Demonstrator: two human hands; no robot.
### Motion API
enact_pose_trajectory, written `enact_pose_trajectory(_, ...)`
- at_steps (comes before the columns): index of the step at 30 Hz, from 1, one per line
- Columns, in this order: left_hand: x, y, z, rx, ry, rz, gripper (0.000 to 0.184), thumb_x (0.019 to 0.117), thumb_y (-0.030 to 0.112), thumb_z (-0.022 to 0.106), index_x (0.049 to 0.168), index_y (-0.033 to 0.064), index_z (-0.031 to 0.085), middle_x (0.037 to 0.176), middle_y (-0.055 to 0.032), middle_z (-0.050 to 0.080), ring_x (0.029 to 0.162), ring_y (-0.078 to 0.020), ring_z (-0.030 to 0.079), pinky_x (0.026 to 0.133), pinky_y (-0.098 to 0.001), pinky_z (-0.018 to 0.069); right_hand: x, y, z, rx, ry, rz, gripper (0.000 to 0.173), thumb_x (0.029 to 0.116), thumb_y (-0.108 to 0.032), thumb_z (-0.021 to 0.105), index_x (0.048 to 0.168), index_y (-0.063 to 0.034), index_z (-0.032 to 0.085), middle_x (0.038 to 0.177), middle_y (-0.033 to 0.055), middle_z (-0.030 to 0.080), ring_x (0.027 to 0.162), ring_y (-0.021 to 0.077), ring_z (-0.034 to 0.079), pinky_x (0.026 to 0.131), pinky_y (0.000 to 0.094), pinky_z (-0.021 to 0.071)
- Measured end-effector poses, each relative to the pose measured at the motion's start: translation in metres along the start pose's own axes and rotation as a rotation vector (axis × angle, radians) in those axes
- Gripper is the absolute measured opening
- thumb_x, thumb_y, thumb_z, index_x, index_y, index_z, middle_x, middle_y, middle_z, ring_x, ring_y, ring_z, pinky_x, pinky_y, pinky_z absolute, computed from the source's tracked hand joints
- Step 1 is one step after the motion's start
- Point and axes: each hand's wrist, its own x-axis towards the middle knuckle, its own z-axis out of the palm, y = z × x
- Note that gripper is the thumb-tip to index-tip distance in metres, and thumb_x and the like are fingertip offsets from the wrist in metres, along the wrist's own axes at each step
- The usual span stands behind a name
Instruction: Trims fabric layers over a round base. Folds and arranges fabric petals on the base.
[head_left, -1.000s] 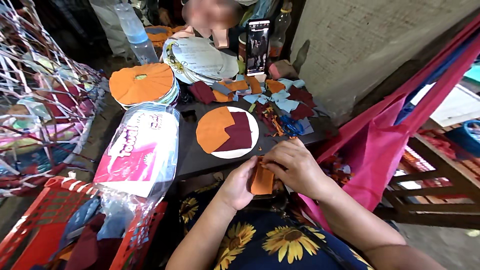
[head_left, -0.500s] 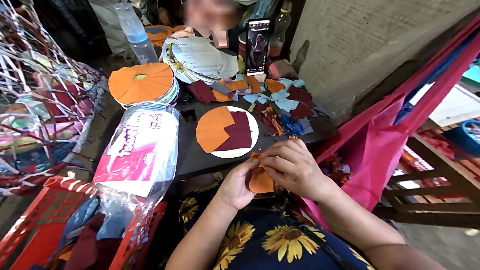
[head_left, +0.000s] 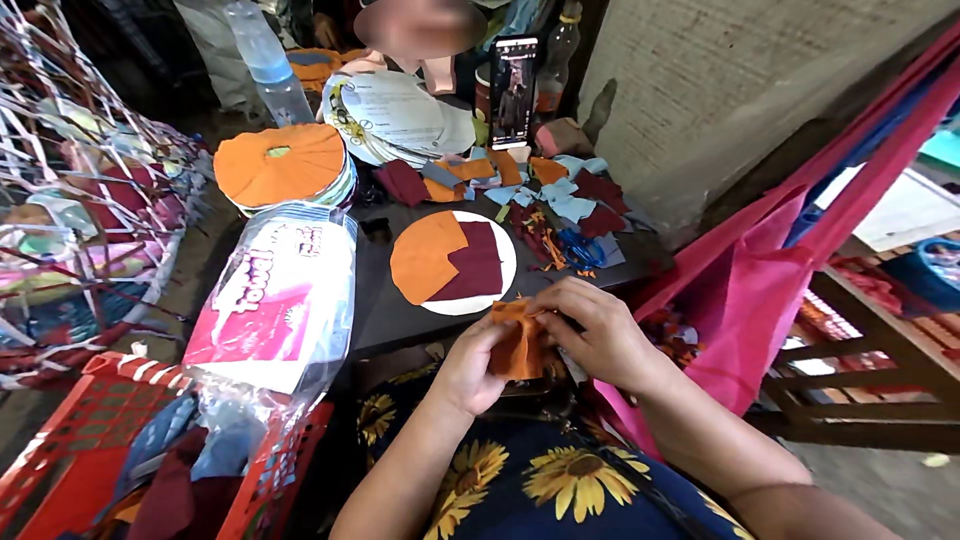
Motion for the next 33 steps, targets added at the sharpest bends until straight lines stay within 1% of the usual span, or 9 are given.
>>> enact_pose_trajectory(3, -0.0001, -0.0013, -0.003, 0.008, -0.057, 0.007, 0.03, 0.1054, 0.009, 0.029, 0.12, 0.0041, 0.054, 0.105, -0.0098, 0.071, 0.098, -0.0215, 0.072, 0.087, -0.0386, 0.0599, 0.0, 0.0001, 0.0008, -0.022, 0.018, 0.055, 0.02, 0.1004, -0.016, 0.057, 0.1, -0.0046, 0.074, 0.093, 0.0048, 0.072, 0.089, 0.0084, 0.067, 0.083, 0.0188, 0.0539)
enact_pose_trajectory(8, -0.0016, -0.0002, -0.0018, 0.063, -0.056, 0.012, 0.027, 0.1039, 0.004, 0.031, 0.123, 0.0041, 0.051, 0.105, -0.0081, 0.071, 0.097, -0.0198, 0.072, 0.087, -0.0376, 0.0605, -0.0012, -0.0017, 0.0002, 0.018, 0.025, 0.118, 0.02, 0.099, -0.02, 0.062, 0.099, -0.0042, 0.074, 0.092, 0.0054, 0.071, 0.085, 0.0043, 0.066, 0.079, 0.0154, 0.0533)
enact_pose_trajectory(13, -0.0011, -0.0002, 0.0017, 0.033, 0.028, 0.022, 0.034, 0.1097, 0.016, 0.027, 0.129, 0.0053, 0.053, 0.111, -0.0091, 0.069, 0.103, -0.0191, 0.07, 0.09, -0.0382, 0.0588, 0.0003, -0.0005, -0.0012, 0.025, 0.049, 0.141, 0.02, 0.0985, -0.022, 0.062, 0.097, -0.0039, 0.072, 0.089, 0.0038, 0.069, 0.081, 0.0006, 0.063, 0.076, 0.0128, 0.0503)
enact_pose_trajectory(16, 0.0001, -0.0015, -0.0023, 0.002, -0.007, 0.059, 0.033, 0.1087, 0.018, 0.032, 0.131, 0.0046, 0.052, 0.114, -0.0103, 0.068, 0.105, -0.0196, 0.069, 0.092, -0.0377, 0.0579, 0.0001, -0.0009, -0.0018, 0.01, 0.049, 0.21, 0.019, 0.0969, -0.022, 0.064, 0.096, -0.0045, 0.071, 0.087, 0.0035, 0.069, 0.078, 0.0008, 0.062, 0.072, 0.0138, 0.05)
enact_pose_trajectory(18, -0.0005, -0.0011, -0.002, 0.025, 0.004, 0.087, 0.03, 0.1055, 0.014, 0.041, 0.133, 0.0037, 0.05, 0.114, -0.0093, 0.068, 0.104, -0.0182, 0.069, 0.092, -0.0359, 0.0584, -0.0001, -0.0006, -0.0019, 0.014, 0.048, 0.239, 0.019, 0.0964, -0.022, 0.065, 0.095, -0.0043, 0.071, 0.086, 0.0036, 0.068, 0.075, 0.0005, 0.06, 0.069, 0.0135, 0.0486)
enact_pose_trajectory(21, -0.001, -0.0004, 0.0006, 0.103, 0.051, 0.114, 0.039, 0.0992, 0.003, 0.051, 0.138, 0.0, 0.044, 0.117, -0.0103, 0.066, 0.103, -0.0182, 0.068, 0.093, -0.0355, 0.0577, 0.0001, -0.0004, -0.0025, 0.012, 0.052, 0.264, 0.018, 0.0958, -0.021, 0.065, 0.095, -0.0043, 0.071, 0.084, 0.0034, 0.067, 0.073, 0.0, 0.059, 0.067, 0.013, 0.0475)
enact_pose_trajectory(27, -0.0006, -0.003, 0.0034, 0.194, 0.148, 0.184, 0.038, 0.0968, -0.007, 0.051, 0.135, -0.0037, 0.047, 0.113, -0.0117, 0.066, 0.099, -0.0167, 0.069, 0.09, -0.0334, 0.0587, -0.001, 0.0032, -0.0024, 0.049, 0.077, 0.265, 0.017, 0.0974, -0.019, 0.063, 0.096, -0.0032, 0.069, 0.088, 0.0035, 0.066, 0.077, -0.0004, 0.06, 0.071, 0.0128, 0.0505)
enact_pose_trajectory(31, -0.0004, -0.003, 0.0029, 0.215, 0.168, 0.211, 0.038, 0.095, -0.008, 0.053, 0.133, -0.0039, 0.049, 0.112, -0.0118, 0.066, 0.099, -0.0165, 0.069, 0.09, -0.0336, 0.0586, -0.0011, 0.0012, -0.0021, 0.123, 0.059, 0.341, 0.015, 0.0997, -0.018, 0.061, 0.099, -0.003, 0.064, 0.078, -0.0009, 0.063, 0.066, -0.0057, 0.056, 0.062, 0.01, 0.048)
enact_pose_trajectory(33, -0.0005, -0.003, 0.0034, 0.215, 0.183, 0.224, 0.037, 0.0951, -0.008, 0.053, 0.131, -0.0046, 0.049, 0.11, -0.0114, 0.067, 0.097, -0.0162, 0.069, 0.088, -0.0332, 0.059, -0.0011, 0.0001, -0.0038, 0.214, 0.03, 0.389, 0.015, 0.098, -0.018, 0.064, 0.102, -0.0038, 0.064, 0.081, -0.0029, 0.064, 0.067, -0.0074, 0.058, 0.062, 0.0093, 0.0495)
